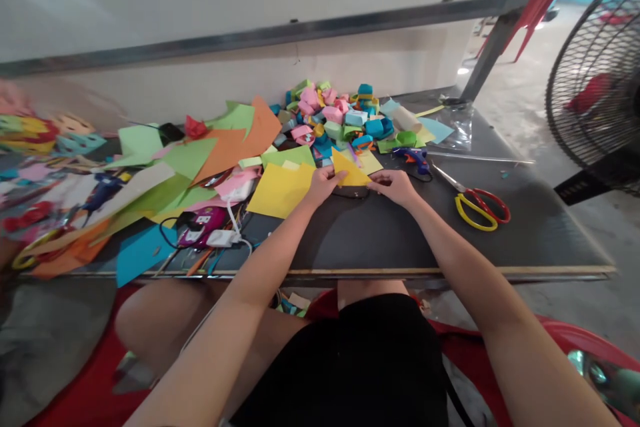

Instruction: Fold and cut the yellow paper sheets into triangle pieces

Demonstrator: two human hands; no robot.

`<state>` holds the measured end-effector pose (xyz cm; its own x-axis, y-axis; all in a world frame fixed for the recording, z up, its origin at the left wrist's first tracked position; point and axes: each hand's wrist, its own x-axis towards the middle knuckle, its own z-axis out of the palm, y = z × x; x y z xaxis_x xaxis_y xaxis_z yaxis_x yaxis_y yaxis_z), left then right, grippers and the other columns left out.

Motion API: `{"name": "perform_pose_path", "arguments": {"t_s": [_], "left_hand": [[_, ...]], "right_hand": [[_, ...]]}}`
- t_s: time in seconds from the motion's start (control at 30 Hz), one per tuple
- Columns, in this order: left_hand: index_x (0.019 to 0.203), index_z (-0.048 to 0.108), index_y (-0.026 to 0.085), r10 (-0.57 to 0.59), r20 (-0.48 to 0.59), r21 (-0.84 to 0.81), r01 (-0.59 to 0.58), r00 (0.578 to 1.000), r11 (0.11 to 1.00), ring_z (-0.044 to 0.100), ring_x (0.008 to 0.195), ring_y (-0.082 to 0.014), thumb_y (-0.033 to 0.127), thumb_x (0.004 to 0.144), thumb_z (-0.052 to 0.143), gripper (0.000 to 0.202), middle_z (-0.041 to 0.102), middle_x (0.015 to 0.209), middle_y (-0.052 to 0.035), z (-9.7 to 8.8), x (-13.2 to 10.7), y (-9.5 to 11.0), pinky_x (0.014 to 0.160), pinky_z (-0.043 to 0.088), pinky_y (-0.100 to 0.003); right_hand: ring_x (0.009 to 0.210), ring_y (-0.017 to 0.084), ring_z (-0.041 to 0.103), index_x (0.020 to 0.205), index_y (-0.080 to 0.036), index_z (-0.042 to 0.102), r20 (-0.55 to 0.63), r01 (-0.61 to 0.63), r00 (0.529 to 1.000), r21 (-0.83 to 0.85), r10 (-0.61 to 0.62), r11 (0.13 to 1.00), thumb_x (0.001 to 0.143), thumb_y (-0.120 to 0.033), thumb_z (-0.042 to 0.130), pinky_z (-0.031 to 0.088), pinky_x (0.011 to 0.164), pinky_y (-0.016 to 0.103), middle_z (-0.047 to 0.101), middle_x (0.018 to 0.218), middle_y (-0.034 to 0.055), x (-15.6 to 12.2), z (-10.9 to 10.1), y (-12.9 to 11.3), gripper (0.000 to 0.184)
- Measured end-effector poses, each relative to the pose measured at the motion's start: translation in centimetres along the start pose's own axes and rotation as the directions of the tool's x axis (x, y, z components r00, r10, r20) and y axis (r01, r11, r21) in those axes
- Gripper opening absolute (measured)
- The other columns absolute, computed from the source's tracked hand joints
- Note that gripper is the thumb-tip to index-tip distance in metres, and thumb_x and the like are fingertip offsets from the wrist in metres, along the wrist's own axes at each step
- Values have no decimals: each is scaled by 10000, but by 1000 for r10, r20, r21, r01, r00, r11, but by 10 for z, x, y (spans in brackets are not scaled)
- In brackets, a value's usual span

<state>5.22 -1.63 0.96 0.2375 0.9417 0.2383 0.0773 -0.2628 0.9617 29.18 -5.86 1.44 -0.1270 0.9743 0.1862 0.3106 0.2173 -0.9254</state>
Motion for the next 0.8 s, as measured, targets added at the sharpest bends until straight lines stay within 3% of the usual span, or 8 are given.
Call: {"name": "perform_pose_path", "arguments": {"t_s": [0.17, 0.33, 0.4, 0.57, 0.7, 0.8], "left_hand": [[902, 735, 111, -84, 76, -41, 87, 994, 995, 675, 675, -167, 494, 643, 895, 489, 769, 834, -86, 1, -2, 6, 582, 523, -272], [989, 748, 107, -61, 104, -83, 70, 993, 994, 756, 920, -240, 352, 553, 963, 544, 796, 1028, -145, -2, 0, 6, 881, 599, -389], [1004, 750, 117, -61, 106, -95, 71, 993, 993, 758, 925, -242, 358, 560, 958, 547, 797, 1032, -143, -4, 1, 4, 863, 607, -390], [919, 762, 115, -69, 137, -22, 73, 988, 997, 711, 717, -189, 444, 625, 914, 466, 788, 855, -100, -5, 3, 0, 662, 576, -323], [961, 771, 123, -20, 137, 41, 15, 990, 999, 721, 781, -198, 364, 671, 903, 399, 791, 898, -98, -4, 3, 1, 744, 579, -336], [887, 796, 152, 45, 114, 273, -75, 992, 959, 731, 828, -225, 240, 717, 863, 203, 799, 892, -93, -4, 2, 1, 823, 576, -363]], "right_hand": [[562, 176, 652, 763, -184, 794, 62, -17, 998, -60, 21, 998, 666, -667, 814, 562, 575, 325, 776, 748, 81, -1, -2, -6, 493], [557, 171, 650, 788, -185, 797, 64, -38, 997, -78, 43, 996, 667, -675, 807, 553, 569, 317, 783, 763, 84, 1, -4, -7, 505], [555, 167, 643, 798, -181, 797, 63, -36, 997, -96, 43, 995, 686, -674, 794, 539, 567, 313, 780, 763, 87, 1, -5, -5, 506], [563, 167, 641, 820, -165, 795, 63, -34, 997, -118, 42, 992, 710, -683, 770, 520, 574, 311, 769, 750, 96, 2, -6, 0, 530], [560, 162, 636, 819, -151, 789, 40, -54, 998, -99, 58, 994, 683, -696, 782, 522, 574, 309, 768, 748, 104, 3, -5, 1, 561], [557, 167, 639, 818, -159, 781, 36, -42, 998, -89, 46, 995, 668, -703, 791, 528, 554, 310, 768, 744, 102, 3, -4, 1, 565]]}}
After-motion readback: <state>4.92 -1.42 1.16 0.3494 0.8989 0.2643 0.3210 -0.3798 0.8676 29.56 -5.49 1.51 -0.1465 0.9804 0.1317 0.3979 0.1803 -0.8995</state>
